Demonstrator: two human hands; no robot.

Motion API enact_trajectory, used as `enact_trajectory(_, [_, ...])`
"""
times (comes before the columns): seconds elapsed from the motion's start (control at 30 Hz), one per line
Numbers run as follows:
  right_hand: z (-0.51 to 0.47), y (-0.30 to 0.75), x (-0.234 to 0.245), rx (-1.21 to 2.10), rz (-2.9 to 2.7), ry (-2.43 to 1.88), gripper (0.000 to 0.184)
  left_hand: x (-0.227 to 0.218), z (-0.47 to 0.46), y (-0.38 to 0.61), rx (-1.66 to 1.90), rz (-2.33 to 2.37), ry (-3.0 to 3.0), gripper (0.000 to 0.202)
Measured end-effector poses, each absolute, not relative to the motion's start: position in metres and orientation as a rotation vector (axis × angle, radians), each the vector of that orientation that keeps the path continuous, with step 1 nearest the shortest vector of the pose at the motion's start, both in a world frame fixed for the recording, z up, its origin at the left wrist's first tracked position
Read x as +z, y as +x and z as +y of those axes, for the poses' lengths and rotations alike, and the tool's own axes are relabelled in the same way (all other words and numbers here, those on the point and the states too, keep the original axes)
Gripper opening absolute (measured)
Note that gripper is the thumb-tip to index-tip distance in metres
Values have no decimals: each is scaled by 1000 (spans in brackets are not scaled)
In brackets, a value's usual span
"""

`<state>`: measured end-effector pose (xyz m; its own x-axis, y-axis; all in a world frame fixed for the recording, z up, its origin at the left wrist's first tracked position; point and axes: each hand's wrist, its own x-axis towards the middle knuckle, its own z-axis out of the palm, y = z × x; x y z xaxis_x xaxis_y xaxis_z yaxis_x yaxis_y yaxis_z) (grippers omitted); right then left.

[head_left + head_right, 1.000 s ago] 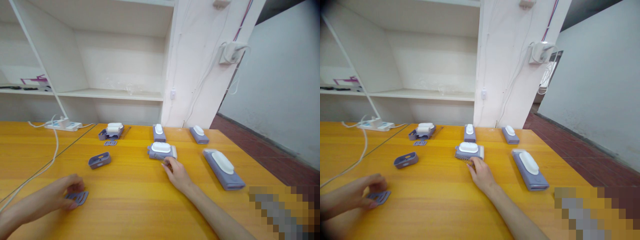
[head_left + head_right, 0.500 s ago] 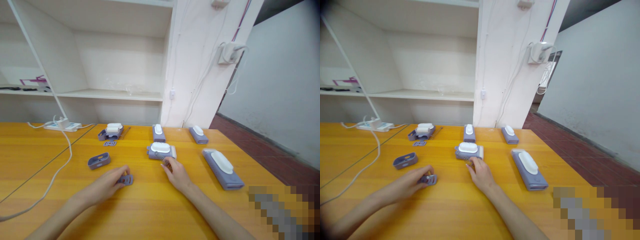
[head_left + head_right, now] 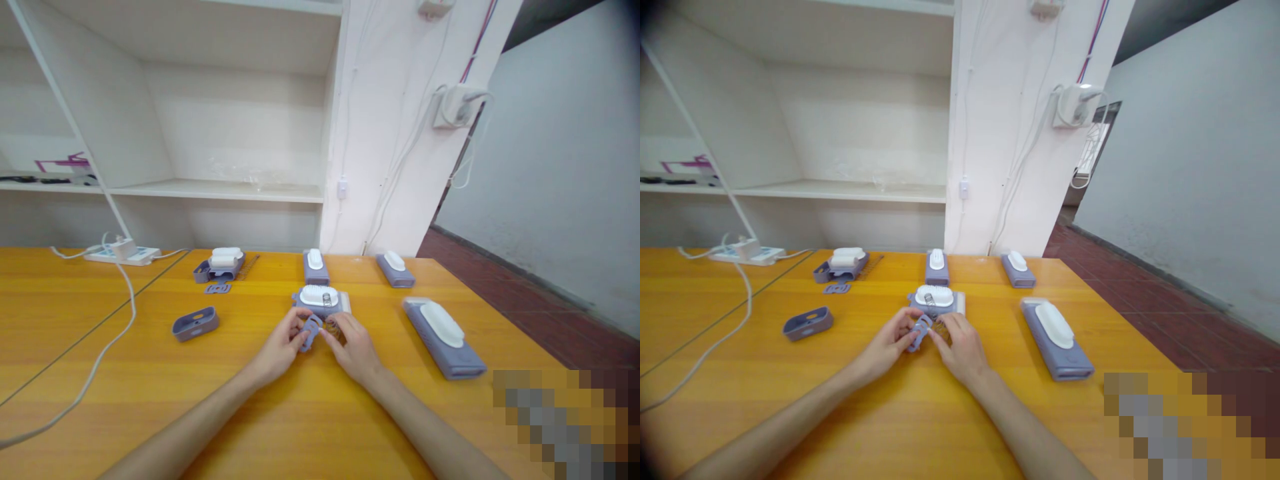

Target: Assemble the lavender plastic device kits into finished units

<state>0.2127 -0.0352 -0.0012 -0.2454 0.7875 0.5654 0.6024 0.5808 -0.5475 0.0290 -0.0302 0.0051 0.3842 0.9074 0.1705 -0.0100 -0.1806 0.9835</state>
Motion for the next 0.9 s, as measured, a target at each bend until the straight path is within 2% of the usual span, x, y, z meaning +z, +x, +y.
enact_trajectory(0.3, [-31,214,0,495,-1768,-1074,22,-1,-28,42,1079,698,1149,40])
enact_trajectory(0.67, [-25,212,-8,932,-1542,-1027,29,2,-32,47,1045,867,1229,46])
enact_trajectory(0.9, [-26,211,-8,940,-1486,-1048,29,5,-33,45,951,815,1389,41])
